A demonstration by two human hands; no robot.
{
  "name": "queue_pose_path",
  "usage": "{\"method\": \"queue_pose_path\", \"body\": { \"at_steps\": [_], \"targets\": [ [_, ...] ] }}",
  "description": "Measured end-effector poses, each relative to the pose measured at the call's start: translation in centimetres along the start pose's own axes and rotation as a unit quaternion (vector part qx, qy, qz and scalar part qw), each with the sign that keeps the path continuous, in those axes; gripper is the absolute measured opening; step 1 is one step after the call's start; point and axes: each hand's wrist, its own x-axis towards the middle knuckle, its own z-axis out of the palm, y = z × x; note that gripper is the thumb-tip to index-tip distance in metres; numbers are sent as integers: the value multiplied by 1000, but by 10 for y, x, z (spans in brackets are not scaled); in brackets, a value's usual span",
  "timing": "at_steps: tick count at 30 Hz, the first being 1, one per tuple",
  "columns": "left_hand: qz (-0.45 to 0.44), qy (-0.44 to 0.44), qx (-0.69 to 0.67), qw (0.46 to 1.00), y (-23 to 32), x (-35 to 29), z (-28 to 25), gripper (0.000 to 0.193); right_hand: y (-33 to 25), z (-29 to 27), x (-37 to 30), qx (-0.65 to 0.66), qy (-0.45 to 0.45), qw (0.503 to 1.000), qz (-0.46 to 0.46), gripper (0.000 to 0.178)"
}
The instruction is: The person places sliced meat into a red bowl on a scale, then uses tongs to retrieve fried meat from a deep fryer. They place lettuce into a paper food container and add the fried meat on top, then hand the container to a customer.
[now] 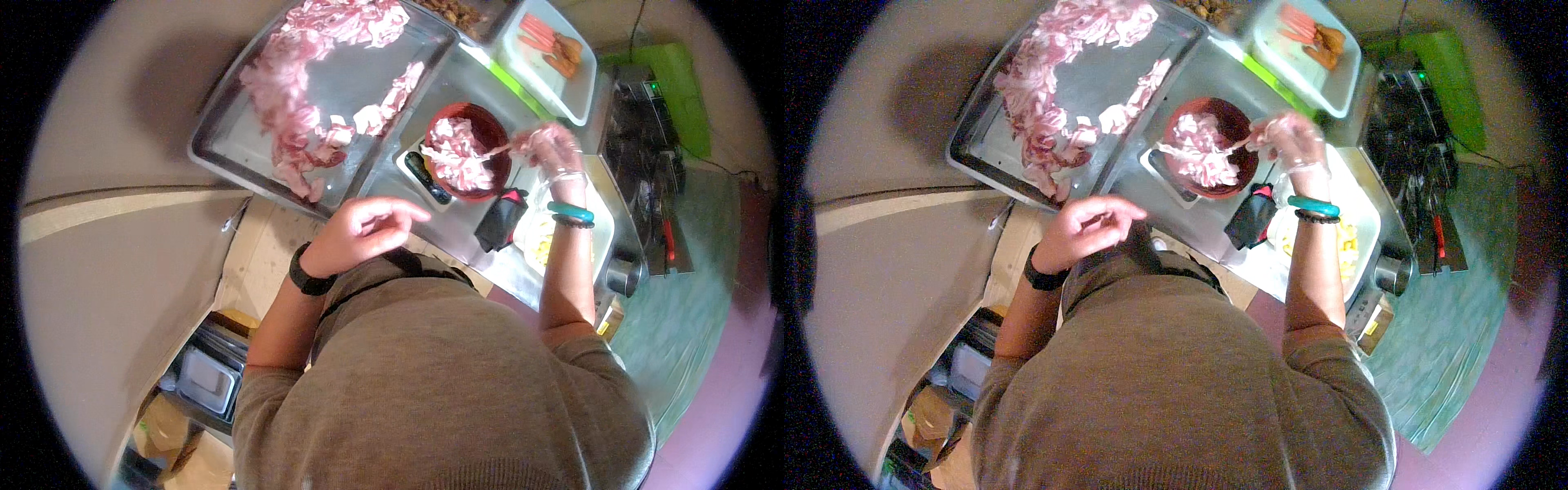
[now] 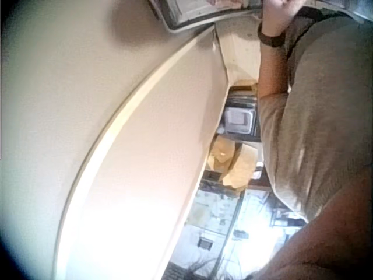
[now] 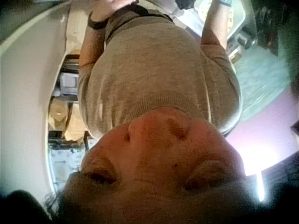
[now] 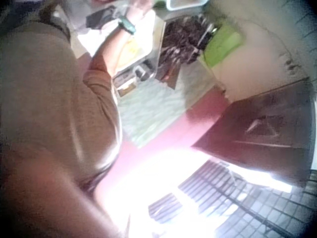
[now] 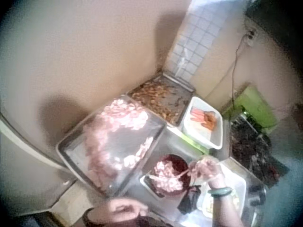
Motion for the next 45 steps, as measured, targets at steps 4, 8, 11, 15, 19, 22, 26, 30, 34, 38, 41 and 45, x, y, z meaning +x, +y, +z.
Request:
{"method": "queue_pose_path", "body": {
  "at_steps": [4, 8, 11, 15, 19, 22, 26, 30, 34, 38, 41, 45],
  "targets": [
    [35, 114, 122, 985, -36, 23, -7, 31, 22, -17, 0, -84, -10, 995, -55, 14],
    [48, 186, 267, 944, -51, 42, -8, 34, -16, -2, -11, 2, 38, 999, -27, 16],
    [67, 199, 261, 942, -50, 49, -8, 33, -38, 3, -6, 30, 37, 997, -57, 16],
    [77, 266, 226, 934, -41, 43, -16, 28, -66, 42, 5, -74, 3, 986, -151, 31],
    [85, 333, 246, 906, -41, 30, -30, 23, -64, 95, 24, 32, -173, 964, -201, 48],
    [91, 354, 225, 903, -45, 21, -35, 22, -65, 124, 24, 120, -251, 955, -102, 56],
    [84, 379, 213, 896, -55, 18, -38, 22, -54, 117, 32, 109, -191, 957, -190, 53],
    [23, 348, 166, 923, -57, 23, -28, 23, -33, 85, 29, 43, -144, 976, -156, 46],
    [61, 304, 126, 942, -65, 36, -24, 26, 8, 30, 35, -210, 19, 972, -104, 43],
    [2, 253, 185, 950, -79, 56, -23, 27, 126, -39, 50, -601, -52, 797, -34, 34],
    [-13, 236, 213, 948, -92, 74, -28, 30, 124, -22, 20, -268, -6, 961, 75, 27],
    [-44, 210, 187, 959, -106, 108, -31, 37, 109, -11, 17, -615, -149, 772, -47, 16]
  ]
}}
